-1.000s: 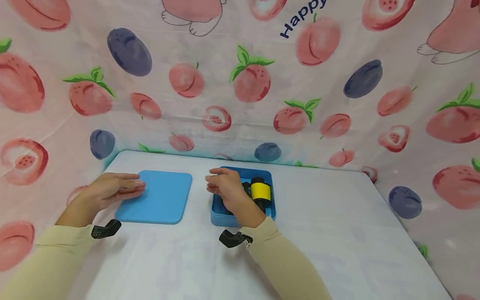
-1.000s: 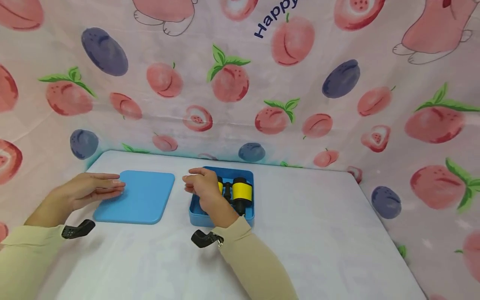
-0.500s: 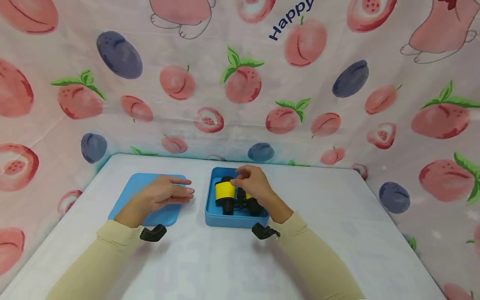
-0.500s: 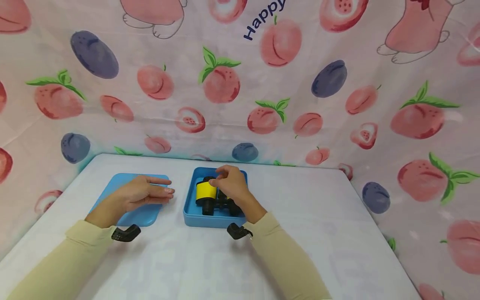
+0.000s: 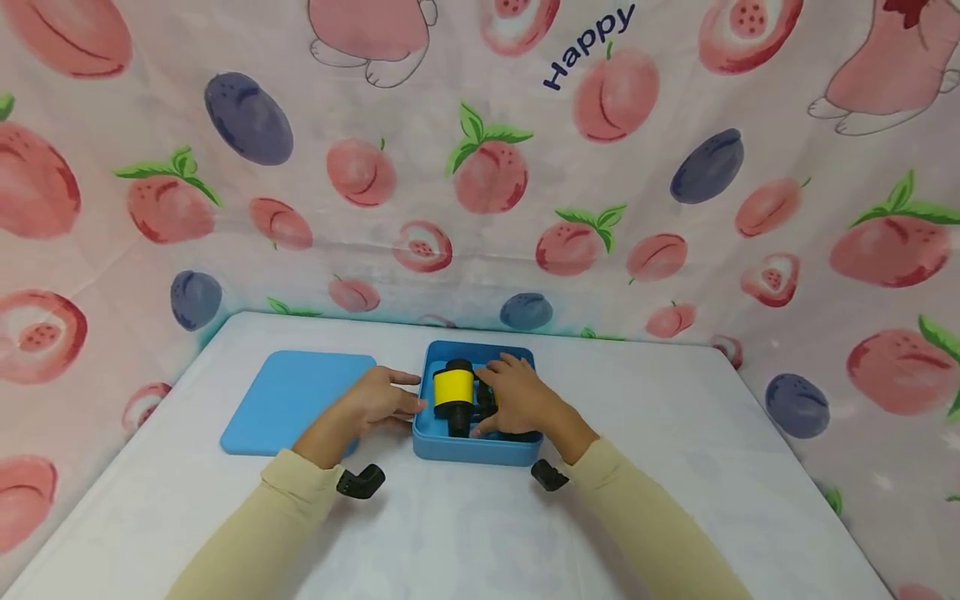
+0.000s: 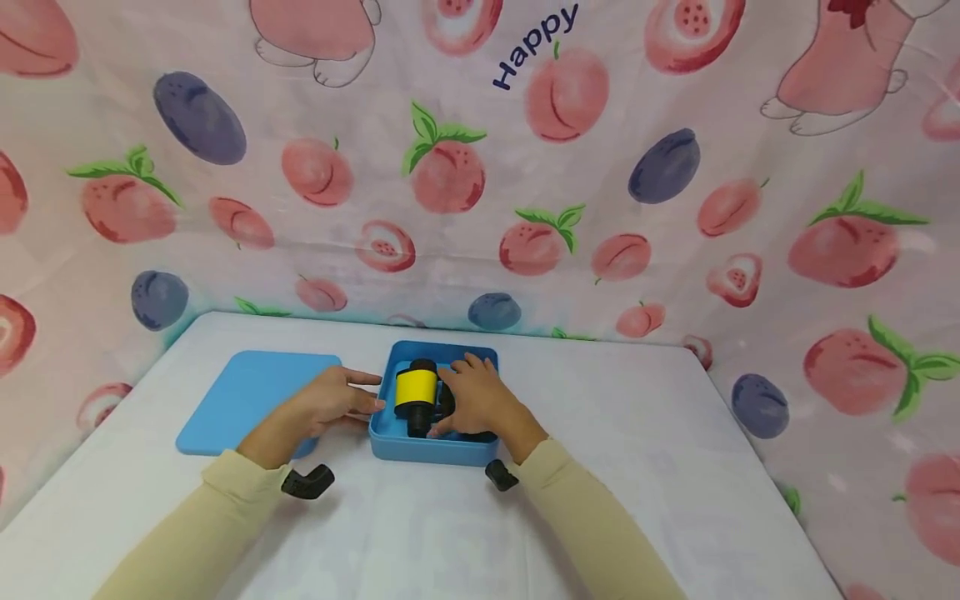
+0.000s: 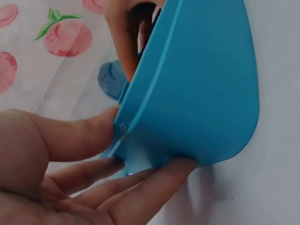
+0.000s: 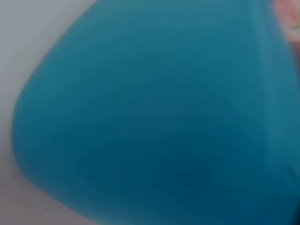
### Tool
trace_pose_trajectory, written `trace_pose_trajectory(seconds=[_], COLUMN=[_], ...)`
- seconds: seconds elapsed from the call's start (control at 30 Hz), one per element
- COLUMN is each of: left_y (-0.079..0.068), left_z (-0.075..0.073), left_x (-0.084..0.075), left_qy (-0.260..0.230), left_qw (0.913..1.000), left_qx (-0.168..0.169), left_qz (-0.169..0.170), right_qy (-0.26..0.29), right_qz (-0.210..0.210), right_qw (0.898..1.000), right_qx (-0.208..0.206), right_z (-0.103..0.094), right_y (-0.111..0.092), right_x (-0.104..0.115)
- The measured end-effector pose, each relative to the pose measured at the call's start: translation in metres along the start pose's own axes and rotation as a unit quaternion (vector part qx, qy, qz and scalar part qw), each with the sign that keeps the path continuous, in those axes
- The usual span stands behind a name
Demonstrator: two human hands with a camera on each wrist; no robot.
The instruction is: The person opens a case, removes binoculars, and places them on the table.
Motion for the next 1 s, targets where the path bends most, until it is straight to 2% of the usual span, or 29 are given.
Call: trace_pose_trajectory(seconds=[0.07,0.2,0.3,0.67,1.0], left_y=[0.0,-0.001,-0.001,0.002,0.001], left_z=[0.002,0.004,0.005,0.001,0.002], left_x=[0.002,0.003,0.003,0.006,0.006], left_qy=[-0.001,-0.002,-0.014,-0.024,-0.023], left_qw=[0.9999,0.9996,0.9996,0.9994,0.9993], left_qx=[-0.013,-0.025,-0.024,-0.02,-0.025], left_qz=[-0.007,-0.009,-0.01,-0.016,-0.016], right_qy=[-0.037,-0.085,-0.099,-0.082,-0.036], right_qz=[-0.015,-0.041,-0.052,-0.04,-0.039], right_qw=[0.999,0.995,0.993,0.994,0.994], right_qx=[0.006,-0.026,-0.049,-0.055,-0.096], right_z=[0.005,0.009,0.009,0.009,-0.007], right_y=[-0.001,0.0,0.001,0.009,0.004], right_x=[0.001,0.002,0.003,0.002,-0.001])
Point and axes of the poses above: each hand's wrist, its own y-axis towards the middle knuckle, its own z-axis out of the palm, x = y × z, the point moved 6 cm from there along y, towards the middle knuckle, and after that the axes turned 14 degrees about -z, right-handed, at the moved point
